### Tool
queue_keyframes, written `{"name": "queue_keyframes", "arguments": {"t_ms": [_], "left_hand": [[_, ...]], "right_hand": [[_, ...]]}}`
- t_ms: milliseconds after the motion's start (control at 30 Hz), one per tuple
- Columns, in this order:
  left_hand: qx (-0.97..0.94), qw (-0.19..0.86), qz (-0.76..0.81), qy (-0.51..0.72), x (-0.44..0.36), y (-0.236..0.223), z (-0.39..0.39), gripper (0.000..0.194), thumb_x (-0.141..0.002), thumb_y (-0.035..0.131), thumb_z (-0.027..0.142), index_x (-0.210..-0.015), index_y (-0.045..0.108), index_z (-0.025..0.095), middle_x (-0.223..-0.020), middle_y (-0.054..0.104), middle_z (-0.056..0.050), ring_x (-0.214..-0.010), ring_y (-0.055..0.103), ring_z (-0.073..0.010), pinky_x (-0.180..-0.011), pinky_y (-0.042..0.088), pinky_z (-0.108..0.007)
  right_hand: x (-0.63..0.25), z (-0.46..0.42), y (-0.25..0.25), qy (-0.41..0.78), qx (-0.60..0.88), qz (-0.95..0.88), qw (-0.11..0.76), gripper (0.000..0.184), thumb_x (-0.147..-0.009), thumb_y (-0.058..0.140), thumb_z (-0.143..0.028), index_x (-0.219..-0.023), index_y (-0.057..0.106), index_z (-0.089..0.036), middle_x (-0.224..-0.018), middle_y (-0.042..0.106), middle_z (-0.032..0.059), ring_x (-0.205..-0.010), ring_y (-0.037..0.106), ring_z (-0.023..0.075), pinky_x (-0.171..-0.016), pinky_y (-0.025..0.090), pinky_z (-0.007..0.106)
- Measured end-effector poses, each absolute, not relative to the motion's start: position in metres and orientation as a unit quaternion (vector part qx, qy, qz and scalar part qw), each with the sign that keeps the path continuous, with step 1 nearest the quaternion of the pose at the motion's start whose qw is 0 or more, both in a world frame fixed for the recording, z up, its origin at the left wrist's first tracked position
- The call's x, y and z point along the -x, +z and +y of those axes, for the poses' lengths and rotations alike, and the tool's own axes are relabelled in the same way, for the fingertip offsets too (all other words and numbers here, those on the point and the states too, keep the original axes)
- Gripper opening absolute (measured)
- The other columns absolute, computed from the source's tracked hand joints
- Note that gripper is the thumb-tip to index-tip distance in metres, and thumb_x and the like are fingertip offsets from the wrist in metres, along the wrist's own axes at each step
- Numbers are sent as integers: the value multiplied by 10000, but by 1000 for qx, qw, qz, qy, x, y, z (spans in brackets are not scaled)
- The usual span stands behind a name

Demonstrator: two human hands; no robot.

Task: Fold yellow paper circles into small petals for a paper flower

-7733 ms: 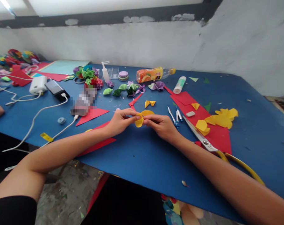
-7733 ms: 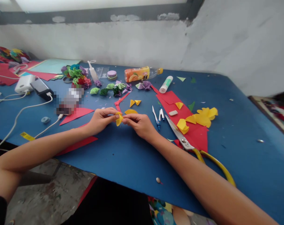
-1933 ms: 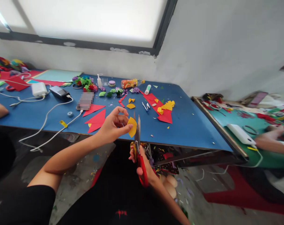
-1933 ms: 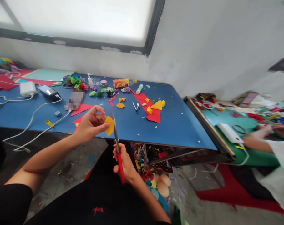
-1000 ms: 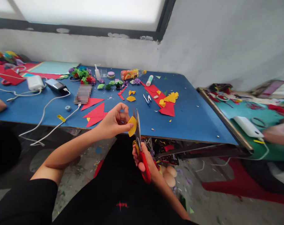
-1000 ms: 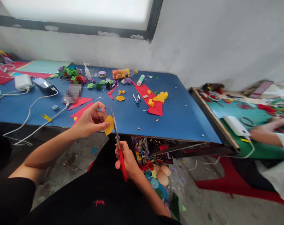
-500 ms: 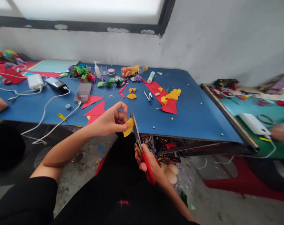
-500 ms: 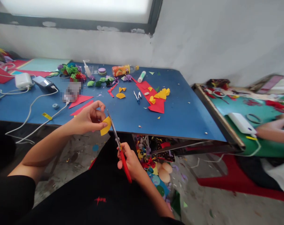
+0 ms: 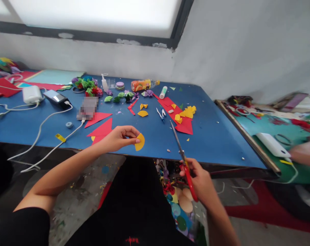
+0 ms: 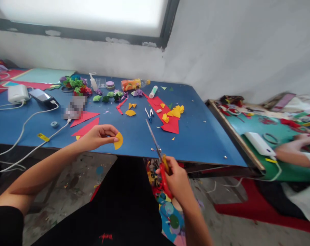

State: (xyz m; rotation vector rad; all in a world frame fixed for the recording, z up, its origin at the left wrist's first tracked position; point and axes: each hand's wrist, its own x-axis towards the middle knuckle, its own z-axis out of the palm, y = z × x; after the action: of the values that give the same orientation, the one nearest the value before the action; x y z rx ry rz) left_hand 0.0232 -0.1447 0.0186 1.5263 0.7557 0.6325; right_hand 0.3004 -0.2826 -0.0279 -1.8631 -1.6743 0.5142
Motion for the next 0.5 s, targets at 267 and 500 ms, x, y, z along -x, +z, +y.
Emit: {"name": "queue_keyframes", "arguments": {"t_ms": [267, 500], "left_hand": [[-717, 472, 371, 355, -57, -13, -66, 85, -738, 647, 215, -745, 653, 130, -786, 710, -37, -721, 623, -118, -666, 470, -227], [-746, 468, 334, 334, -72, -42, -44, 87, -734, 651, 189, -796, 650, 126, -755, 697, -34, -694, 624, -121, -652, 458, -225]], "right_hand": [[-381, -202, -3, -59, 728, -672, 120, 424, -761, 484, -495, -988, 639, -172, -1025, 678, 115, -930, 635, 291, -777, 492, 397], [-352, -159, 16, -51, 684, -700, 200, 412, -843, 425, -523, -895, 641, -176, -977, 658, 114, -933, 608, 265, -817, 466, 407]]}}
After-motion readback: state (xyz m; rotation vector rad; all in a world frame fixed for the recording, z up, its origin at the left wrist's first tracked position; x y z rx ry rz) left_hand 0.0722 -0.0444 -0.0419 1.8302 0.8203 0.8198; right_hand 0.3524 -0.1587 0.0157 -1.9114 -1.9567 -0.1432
